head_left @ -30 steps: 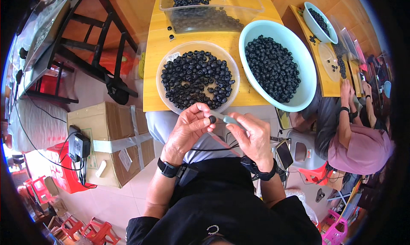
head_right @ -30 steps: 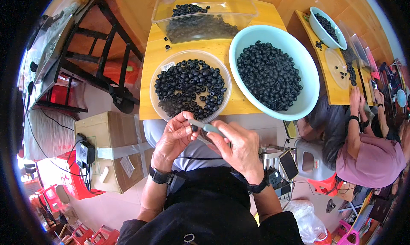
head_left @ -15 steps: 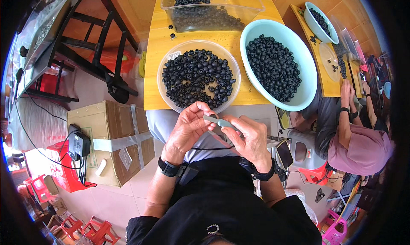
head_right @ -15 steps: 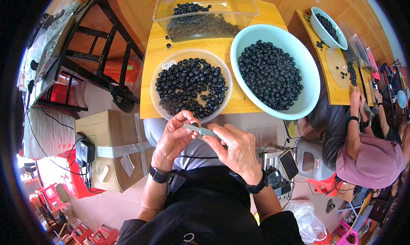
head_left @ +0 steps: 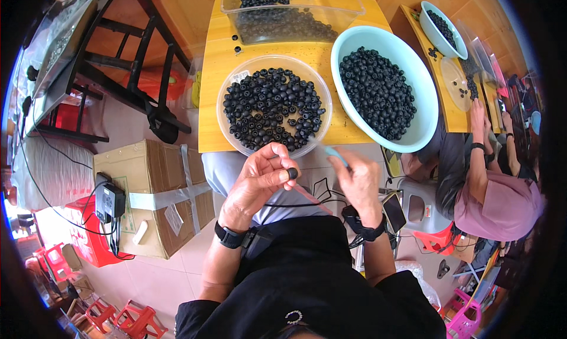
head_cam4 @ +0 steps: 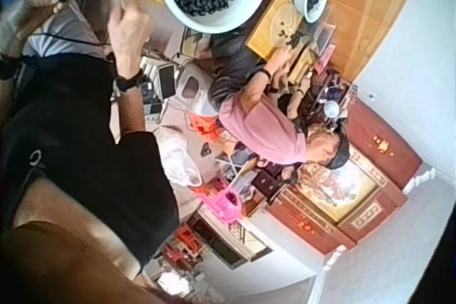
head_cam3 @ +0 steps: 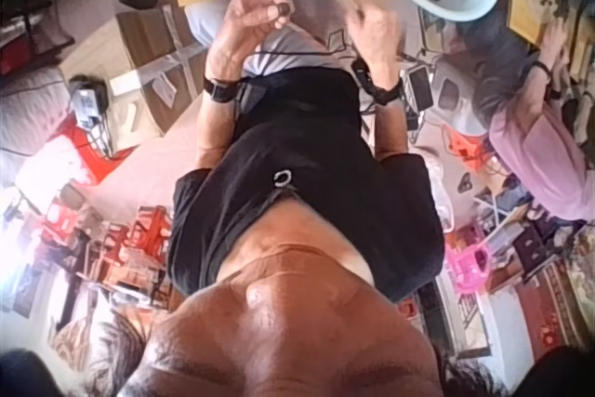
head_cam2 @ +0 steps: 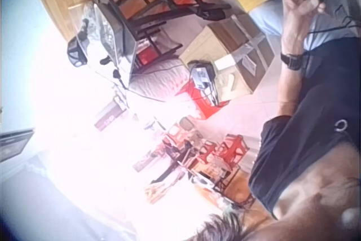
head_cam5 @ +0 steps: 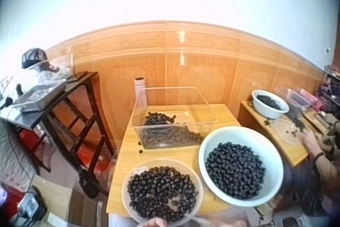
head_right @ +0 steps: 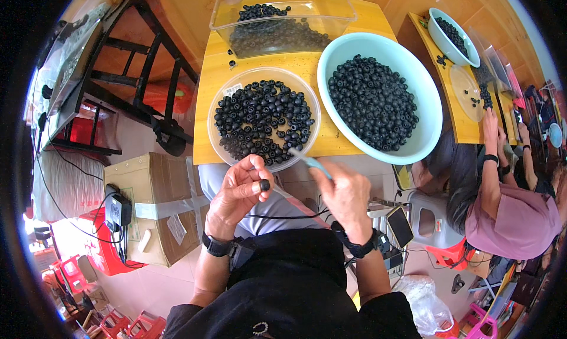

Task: Sorting and inspecting small black plastic parts using a tool at a manufacturing workstation.

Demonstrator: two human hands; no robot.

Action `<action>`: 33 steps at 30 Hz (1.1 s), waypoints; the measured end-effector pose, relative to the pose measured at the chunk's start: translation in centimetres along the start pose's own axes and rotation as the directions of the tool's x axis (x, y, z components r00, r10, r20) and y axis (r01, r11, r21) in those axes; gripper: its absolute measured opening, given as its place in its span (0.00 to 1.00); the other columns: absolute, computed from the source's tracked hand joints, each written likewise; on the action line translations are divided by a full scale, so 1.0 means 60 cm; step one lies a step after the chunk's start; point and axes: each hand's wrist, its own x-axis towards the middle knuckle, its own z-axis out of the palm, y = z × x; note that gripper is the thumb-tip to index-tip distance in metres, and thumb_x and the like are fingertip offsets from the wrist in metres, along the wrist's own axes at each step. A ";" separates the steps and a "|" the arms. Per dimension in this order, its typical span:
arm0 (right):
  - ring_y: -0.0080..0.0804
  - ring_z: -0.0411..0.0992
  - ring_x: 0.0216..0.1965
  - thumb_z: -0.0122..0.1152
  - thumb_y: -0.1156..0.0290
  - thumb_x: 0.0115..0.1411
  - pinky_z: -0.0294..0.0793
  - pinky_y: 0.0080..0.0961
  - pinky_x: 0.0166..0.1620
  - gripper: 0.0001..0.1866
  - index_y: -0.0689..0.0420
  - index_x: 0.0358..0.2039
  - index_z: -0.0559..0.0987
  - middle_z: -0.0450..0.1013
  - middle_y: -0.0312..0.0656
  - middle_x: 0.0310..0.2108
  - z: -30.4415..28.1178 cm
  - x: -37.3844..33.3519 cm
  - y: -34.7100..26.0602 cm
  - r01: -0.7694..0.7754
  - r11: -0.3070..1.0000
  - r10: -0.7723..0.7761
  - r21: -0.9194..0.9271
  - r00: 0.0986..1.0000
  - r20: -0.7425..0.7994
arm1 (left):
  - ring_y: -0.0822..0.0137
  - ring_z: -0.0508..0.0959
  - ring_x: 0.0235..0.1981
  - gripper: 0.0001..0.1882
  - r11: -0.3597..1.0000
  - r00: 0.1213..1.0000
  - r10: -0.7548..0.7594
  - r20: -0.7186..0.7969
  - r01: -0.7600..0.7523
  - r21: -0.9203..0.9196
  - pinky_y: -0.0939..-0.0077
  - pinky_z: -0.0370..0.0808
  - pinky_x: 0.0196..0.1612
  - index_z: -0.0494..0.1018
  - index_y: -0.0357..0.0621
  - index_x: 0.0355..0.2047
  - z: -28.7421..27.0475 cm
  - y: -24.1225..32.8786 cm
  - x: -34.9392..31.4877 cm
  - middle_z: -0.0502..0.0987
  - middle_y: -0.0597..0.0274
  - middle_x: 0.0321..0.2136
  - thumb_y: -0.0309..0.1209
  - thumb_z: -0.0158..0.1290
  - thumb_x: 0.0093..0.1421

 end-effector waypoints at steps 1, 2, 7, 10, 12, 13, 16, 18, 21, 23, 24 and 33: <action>0.43 0.74 0.20 0.63 0.66 0.55 0.69 0.33 0.22 0.07 0.55 0.32 0.81 0.74 0.44 0.21 -0.009 -0.001 0.010 0.003 0.998 -0.003 -0.056 1.000 0.003 | 0.70 0.77 0.32 0.14 1.000 1.000 0.002 -0.001 -0.002 0.009 0.81 0.74 0.36 0.68 0.42 0.40 0.001 0.001 -0.002 0.76 0.61 0.32 0.21 0.58 0.55; 0.40 0.73 0.19 0.64 0.67 0.54 0.69 0.31 0.22 0.08 0.56 0.32 0.81 0.75 0.44 0.21 -0.016 -0.001 0.013 -0.022 1.000 0.022 0.016 1.000 -0.003 | 0.70 0.77 0.32 0.14 1.000 1.000 0.005 -0.004 -0.005 0.010 0.81 0.74 0.36 0.68 0.42 0.40 0.000 0.001 -0.002 0.76 0.61 0.32 0.21 0.58 0.55; 0.25 0.71 0.19 0.68 0.70 0.51 0.69 0.22 0.24 0.13 0.60 0.37 0.80 0.76 0.41 0.25 -0.030 0.006 -0.045 -0.108 0.948 0.064 0.300 0.986 0.151 | 0.70 0.77 0.32 0.14 0.998 0.998 -0.053 -0.045 0.051 -0.035 0.80 0.75 0.37 0.67 0.43 0.41 -0.010 -0.007 0.004 0.76 0.61 0.33 0.21 0.57 0.56; 0.27 0.73 0.24 0.68 0.75 0.49 0.71 0.22 0.28 0.15 0.59 0.39 0.79 0.75 0.41 0.27 -0.025 0.009 -0.067 -0.064 0.888 -0.045 0.455 0.974 0.223 | 0.71 0.77 0.33 0.14 0.995 0.995 -0.093 -0.047 0.092 -0.026 0.80 0.75 0.38 0.67 0.44 0.41 -0.003 -0.013 0.008 0.76 0.62 0.34 0.21 0.57 0.56; 0.29 0.74 0.25 0.67 0.76 0.50 0.72 0.22 0.30 0.14 0.59 0.39 0.79 0.75 0.41 0.28 -0.017 0.013 -0.071 -0.039 0.877 -0.090 0.480 0.966 0.242 | 0.72 0.77 0.34 0.13 0.995 0.994 -0.096 -0.052 0.096 -0.018 0.80 0.75 0.39 0.67 0.45 0.41 0.001 -0.018 0.010 0.76 0.63 0.34 0.21 0.56 0.56; 0.30 0.74 0.26 0.66 0.77 0.50 0.72 0.23 0.31 0.13 0.58 0.39 0.79 0.74 0.41 0.28 -0.012 0.014 -0.071 -0.015 0.863 -0.138 0.505 0.955 0.264 | 0.72 0.77 0.34 0.13 0.995 0.993 -0.096 -0.062 0.096 -0.012 0.80 0.74 0.39 0.67 0.45 0.41 0.003 -0.020 0.010 0.76 0.64 0.34 0.21 0.56 0.57; 0.34 0.73 0.27 0.65 0.77 0.51 0.71 0.27 0.31 0.12 0.56 0.38 0.80 0.73 0.40 0.27 -0.006 0.014 -0.069 -0.021 0.845 -0.148 0.534 0.951 0.272 | 0.73 0.77 0.35 0.13 0.995 0.995 -0.097 -0.038 0.097 0.006 0.79 0.74 0.40 0.67 0.45 0.41 -0.013 -0.023 0.004 0.76 0.64 0.35 0.22 0.56 0.57; 0.35 0.72 0.26 0.67 0.77 0.49 0.69 0.29 0.29 0.12 0.56 0.36 0.80 0.71 0.40 0.25 -0.003 0.013 -0.066 -0.031 0.831 -0.158 0.556 0.944 0.289 | 0.73 0.77 0.35 0.13 0.994 0.993 -0.110 -0.031 0.110 0.008 0.79 0.74 0.41 0.67 0.45 0.41 -0.013 -0.024 0.002 0.77 0.63 0.36 0.23 0.57 0.57; 0.28 0.68 0.22 0.69 0.79 0.46 0.66 0.25 0.26 0.13 0.57 0.34 0.80 0.70 0.37 0.23 0.002 0.009 -0.063 0.043 0.844 -0.181 0.534 0.961 0.209 | 0.72 0.77 0.35 0.15 0.993 0.993 -0.115 -0.038 0.116 0.026 0.79 0.74 0.41 0.66 0.43 0.41 0.001 -0.021 0.005 0.77 0.61 0.36 0.23 0.59 0.55; 0.32 0.70 0.23 0.68 0.80 0.45 0.67 0.26 0.27 0.13 0.57 0.34 0.79 0.70 0.38 0.24 0.010 0.004 -0.058 0.083 0.848 -0.205 0.523 0.962 0.180 | 0.72 0.77 0.36 0.17 0.984 0.993 -0.080 -0.090 0.093 0.152 0.79 0.73 0.42 0.66 0.42 0.40 0.010 -0.020 0.008 0.76 0.61 0.35 0.21 0.59 0.52; 0.33 0.70 0.24 0.68 0.79 0.45 0.68 0.26 0.28 0.13 0.57 0.34 0.79 0.70 0.38 0.24 0.011 0.002 -0.058 0.093 0.874 -0.204 0.477 0.961 0.187 | 0.72 0.77 0.36 0.17 0.984 0.993 -0.079 -0.090 0.092 0.151 0.79 0.73 0.42 0.66 0.42 0.40 0.008 -0.020 0.009 0.76 0.61 0.35 0.21 0.59 0.52; 0.34 0.69 0.23 0.70 0.77 0.44 0.68 0.28 0.27 0.13 0.58 0.33 0.79 0.69 0.38 0.23 0.020 0.000 -0.058 0.118 0.892 -0.219 0.436 0.957 0.189 | 0.75 0.75 0.37 0.13 0.953 0.979 -0.090 -0.185 0.139 0.270 0.81 0.69 0.43 0.68 0.41 0.37 0.005 -0.016 0.006 0.75 0.64 0.33 0.18 0.54 0.51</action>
